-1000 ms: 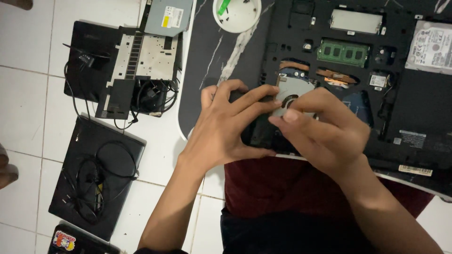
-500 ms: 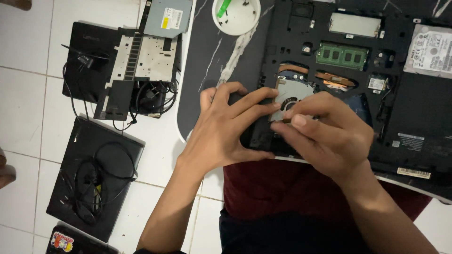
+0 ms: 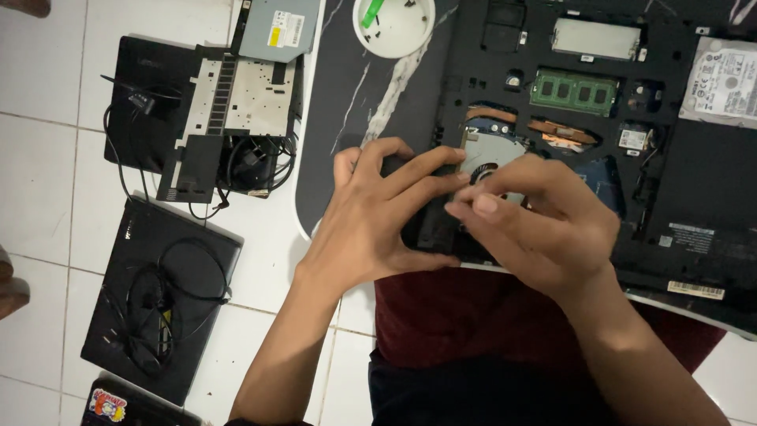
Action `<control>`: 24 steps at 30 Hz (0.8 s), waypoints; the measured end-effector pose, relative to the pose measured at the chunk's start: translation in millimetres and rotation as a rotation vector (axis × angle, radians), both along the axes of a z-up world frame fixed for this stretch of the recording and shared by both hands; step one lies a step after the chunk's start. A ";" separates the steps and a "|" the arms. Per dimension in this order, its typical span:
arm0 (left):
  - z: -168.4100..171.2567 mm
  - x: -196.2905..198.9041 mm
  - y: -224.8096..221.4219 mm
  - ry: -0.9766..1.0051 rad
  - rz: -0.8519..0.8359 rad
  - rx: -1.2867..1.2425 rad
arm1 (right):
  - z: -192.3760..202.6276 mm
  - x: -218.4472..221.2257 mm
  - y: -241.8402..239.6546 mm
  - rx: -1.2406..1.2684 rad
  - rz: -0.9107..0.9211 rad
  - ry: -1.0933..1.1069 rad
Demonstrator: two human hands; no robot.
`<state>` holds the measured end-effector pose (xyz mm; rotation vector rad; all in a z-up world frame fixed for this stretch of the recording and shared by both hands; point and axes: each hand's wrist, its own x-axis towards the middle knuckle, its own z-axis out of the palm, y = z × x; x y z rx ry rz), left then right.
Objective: Installing a hard drive and tightening internal screws in a laptop using a screwdriver
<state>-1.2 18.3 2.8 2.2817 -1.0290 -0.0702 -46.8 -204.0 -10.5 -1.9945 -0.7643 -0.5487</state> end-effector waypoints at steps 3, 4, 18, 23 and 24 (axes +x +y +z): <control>-1.9 0.5 0.3 -0.002 0.002 -0.014 | 3.4 -1.4 0.8 0.078 0.027 0.047; -3.3 0.1 0.8 -0.007 0.002 -0.017 | 3.6 -3.2 -1.2 0.094 0.065 0.137; -2.1 -2.4 -1.2 -0.017 0.008 -0.056 | 16.7 2.6 -1.4 0.097 0.021 0.032; 4.3 -3.4 -2.4 0.011 0.011 -0.034 | 7.7 1.1 -7.0 -0.010 -0.023 0.135; 4.7 -3.7 -3.5 0.011 0.007 -0.035 | 9.2 2.5 -6.7 -0.011 -0.027 0.135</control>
